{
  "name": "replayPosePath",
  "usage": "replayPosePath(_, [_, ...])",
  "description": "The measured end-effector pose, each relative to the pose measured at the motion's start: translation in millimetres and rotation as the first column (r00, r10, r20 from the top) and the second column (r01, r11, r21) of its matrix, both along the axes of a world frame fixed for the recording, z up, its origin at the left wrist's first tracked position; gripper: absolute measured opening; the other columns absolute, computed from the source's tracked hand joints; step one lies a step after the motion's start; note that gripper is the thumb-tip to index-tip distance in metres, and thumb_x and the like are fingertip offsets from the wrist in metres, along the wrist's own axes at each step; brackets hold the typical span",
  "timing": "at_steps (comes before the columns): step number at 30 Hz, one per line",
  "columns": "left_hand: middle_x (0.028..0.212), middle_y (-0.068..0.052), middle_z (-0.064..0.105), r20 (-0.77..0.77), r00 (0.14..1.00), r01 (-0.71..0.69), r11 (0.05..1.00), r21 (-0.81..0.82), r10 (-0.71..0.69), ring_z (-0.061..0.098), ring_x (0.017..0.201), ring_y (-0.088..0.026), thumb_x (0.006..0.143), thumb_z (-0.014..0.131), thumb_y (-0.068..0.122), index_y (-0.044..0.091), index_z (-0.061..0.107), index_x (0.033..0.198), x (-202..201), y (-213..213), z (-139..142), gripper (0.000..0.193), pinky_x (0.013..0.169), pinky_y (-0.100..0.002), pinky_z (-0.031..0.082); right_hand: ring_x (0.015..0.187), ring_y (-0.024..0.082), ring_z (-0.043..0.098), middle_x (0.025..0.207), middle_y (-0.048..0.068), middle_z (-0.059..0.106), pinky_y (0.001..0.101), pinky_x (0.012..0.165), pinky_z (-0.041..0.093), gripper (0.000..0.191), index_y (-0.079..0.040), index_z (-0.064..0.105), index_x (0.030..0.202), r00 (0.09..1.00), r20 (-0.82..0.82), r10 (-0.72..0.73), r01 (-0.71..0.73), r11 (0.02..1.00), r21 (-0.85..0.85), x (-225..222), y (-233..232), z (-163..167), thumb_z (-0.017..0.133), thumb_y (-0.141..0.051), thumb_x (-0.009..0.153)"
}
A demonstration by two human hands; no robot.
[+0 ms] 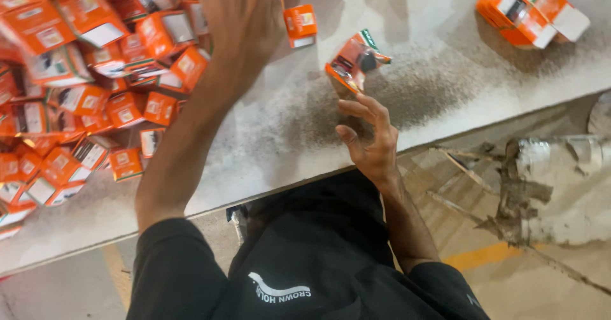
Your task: The person picks up small orange product boxes and flat cartons from a pile on the table, opens and folds a carton, places a product box inside, closes it, and tosses the packed box onto the pile. They repeat this packing cycle continuously with both hands.
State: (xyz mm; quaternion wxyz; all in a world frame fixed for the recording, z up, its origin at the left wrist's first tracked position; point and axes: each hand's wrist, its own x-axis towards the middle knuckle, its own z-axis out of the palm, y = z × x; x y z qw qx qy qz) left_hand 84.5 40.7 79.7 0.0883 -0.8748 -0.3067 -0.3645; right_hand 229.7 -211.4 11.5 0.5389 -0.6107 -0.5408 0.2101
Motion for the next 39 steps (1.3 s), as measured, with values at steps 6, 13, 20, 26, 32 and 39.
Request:
replayPosePath(6, [0.125, -0.017, 0.058, 0.508, 0.666, 0.743, 0.432, -0.511, -0.546, 0.060, 0.113, -0.038, 0.094, 0.076, 0.013, 0.004, 0.053, 0.129, 18, -118, 33, 0.043, 0.095, -0.048, 0.051, 0.137, 0.016, 0.057, 0.153, 0.011, 0.054, 0.0274, 0.110, 0.049, 0.078, -0.002, 0.028, 0.164, 0.825, -0.537, 0.174, -0.091, 0.980, 0.178, 16, -12, -10, 0.067, -0.036, 0.106])
replayPosePath(13, [0.112, -0.013, 0.064, 0.085, 0.908, 0.361, 0.662, -0.657, -0.411, 0.069, 0.109, -0.034, 0.105, 0.072, 0.032, 0.006, 0.062, 0.118, 53, -89, -15, 0.031, 0.080, -0.046, 0.057, 0.138, 0.032, 0.061, 0.141, 0.014, 0.064, 0.0526, 0.125, 0.034, 0.058, 0.002, 0.052, 0.143, 0.989, 0.039, -0.142, 0.143, 0.989, -0.024, 34, -24, 17, 0.081, -0.019, 0.098])
replayPosePath(20, [0.113, -0.023, 0.058, -0.149, 0.903, 0.214, 0.724, -0.655, -0.402, 0.070, 0.083, -0.037, 0.096, 0.074, 0.027, 0.005, 0.064, 0.114, 99, -67, -33, 0.029, 0.068, -0.048, 0.055, 0.126, 0.039, 0.059, 0.126, 0.019, 0.066, 0.0536, 0.120, 0.037, 0.058, -0.004, 0.063, 0.130, 0.919, 0.338, -0.204, 0.225, 0.974, -0.024, 26, -10, 31, 0.090, -0.020, 0.081])
replayPosePath(26, [0.113, -0.015, 0.061, 0.558, 0.749, 0.651, 0.552, -0.521, -0.356, 0.067, 0.088, -0.029, 0.102, 0.060, 0.002, 0.000, 0.062, 0.121, 14, -90, -14, 0.019, 0.078, -0.039, 0.056, 0.118, 0.032, 0.067, 0.120, 0.011, 0.073, 0.0517, 0.120, 0.040, 0.055, -0.006, 0.068, 0.122, 0.932, 0.307, -0.192, 0.206, 0.978, -0.013, 24, -1, 24, 0.094, -0.022, 0.077])
replayPosePath(32, [0.116, -0.018, 0.062, -0.034, 0.474, 0.813, 0.423, 0.401, -0.880, 0.068, 0.113, -0.040, 0.098, 0.078, 0.003, 0.003, 0.057, 0.104, -15, -111, -29, 0.022, 0.101, -0.049, 0.060, 0.115, 0.029, 0.068, 0.118, 0.011, 0.072, 0.0515, 0.120, 0.041, 0.050, -0.005, 0.069, 0.122, 0.948, 0.299, -0.105, 0.114, 0.993, -0.012, 15, 11, 17, 0.090, -0.009, 0.077])
replayPosePath(39, [0.138, -0.013, 0.064, -0.084, 0.787, 0.602, 0.790, -0.116, -0.612, 0.049, 0.145, -0.038, 0.091, 0.079, 0.016, 0.004, 0.072, 0.128, -23, -112, -41, 0.039, 0.128, -0.057, 0.024, 0.118, 0.031, 0.068, 0.120, 0.012, 0.072, 0.0505, 0.120, 0.042, 0.054, -0.004, 0.068, 0.123, 0.945, 0.315, -0.092, 0.109, 0.993, -0.038, 12, 10, 18, 0.087, -0.005, 0.072])
